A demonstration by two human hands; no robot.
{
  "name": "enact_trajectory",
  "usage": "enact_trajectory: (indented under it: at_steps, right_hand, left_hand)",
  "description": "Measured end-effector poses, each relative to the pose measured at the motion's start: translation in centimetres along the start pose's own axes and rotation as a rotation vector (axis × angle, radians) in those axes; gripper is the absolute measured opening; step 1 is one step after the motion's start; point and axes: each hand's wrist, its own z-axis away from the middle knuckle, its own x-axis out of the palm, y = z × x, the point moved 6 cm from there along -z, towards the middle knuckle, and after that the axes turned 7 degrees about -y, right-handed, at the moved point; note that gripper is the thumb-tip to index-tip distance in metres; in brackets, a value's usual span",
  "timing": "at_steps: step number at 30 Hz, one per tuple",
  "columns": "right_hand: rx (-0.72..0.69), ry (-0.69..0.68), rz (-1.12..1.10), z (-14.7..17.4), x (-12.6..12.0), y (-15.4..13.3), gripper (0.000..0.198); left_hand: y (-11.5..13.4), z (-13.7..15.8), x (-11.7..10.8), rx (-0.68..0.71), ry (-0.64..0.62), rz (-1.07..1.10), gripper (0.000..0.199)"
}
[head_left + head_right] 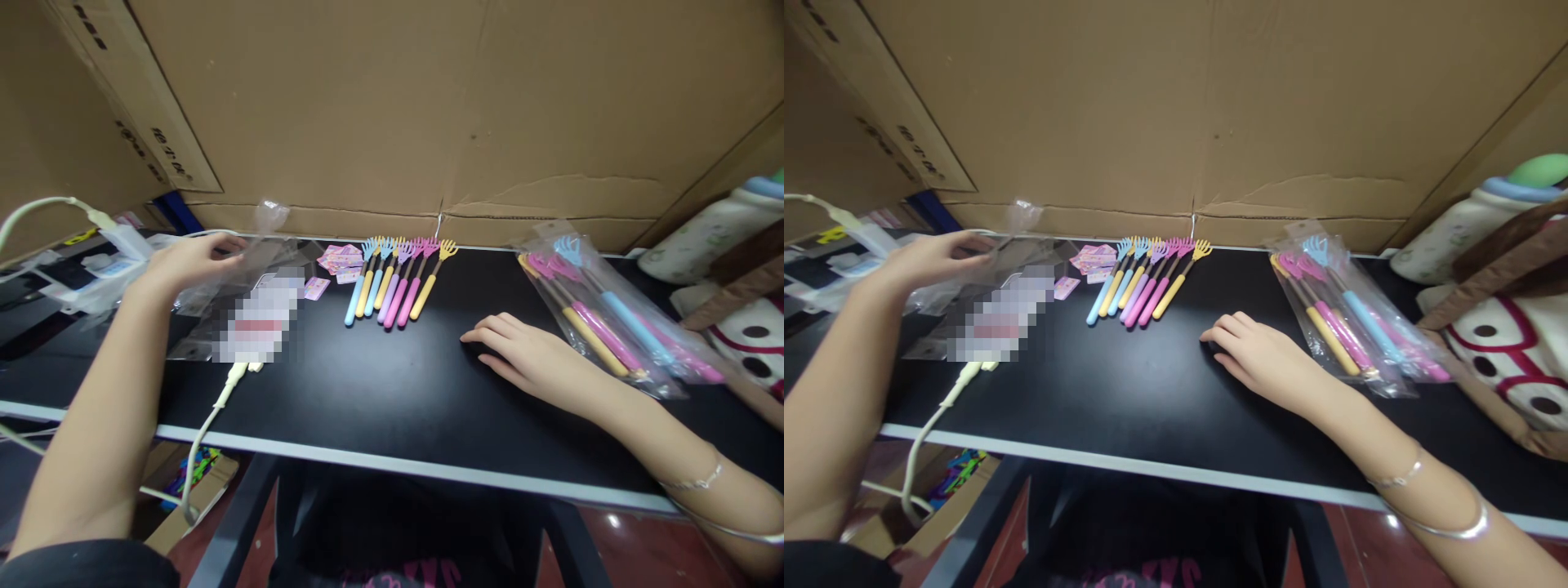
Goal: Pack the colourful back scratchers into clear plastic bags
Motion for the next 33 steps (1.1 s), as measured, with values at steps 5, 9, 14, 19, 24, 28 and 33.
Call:
enact_trajectory:
  at_steps: [5, 9, 14, 19, 24, 28, 33]
  right_hand:
    - [0.016, 0.000, -0.042, 0.0, -0.2, 0.1, 0.024]
    - [0.023, -0.020, -0.079, -0.1, -0.1, 0.4, 0.024]
    - [0.108, -0.030, -0.250, -0.1, -0.2, 1.2, 0.024]
    - [0.289, 0.040, -0.721, -0.1, -0.7, 2.4, 0.031]
    - [0.337, 0.066, -1.118, 0.0, -0.8, 2.2, 0.049]
    - [0.433, 0.145, -1.249, 0.7, -0.9, 2.2, 0.041]
    - [0.490, 0.282, -1.333, 1.5, -1.4, 2.8, 0.028]
  left_hand:
    - [2.7, 1.8, -1.9, -0.151, 0.071, -0.007, 0.054]
    - [5.3, 2.2, -3.5, -0.084, 0.224, 0.225, 0.047]
    - [11.6, 2.8, -5.1, 0.224, 0.295, 0.355, 0.040]
    - [20.1, 4.8, -4.6, 0.577, 0.257, 0.271, 0.034]
    - [27.9, 7.5, -1.0, 0.866, 0.184, -0.014, 0.036]
    - [30.3, 8.3, 1.5, 0.934, 0.092, -0.105, 0.043]
    - [29.2, 7.5, 2.4, 0.874, -0.005, 0.043, 0.041]
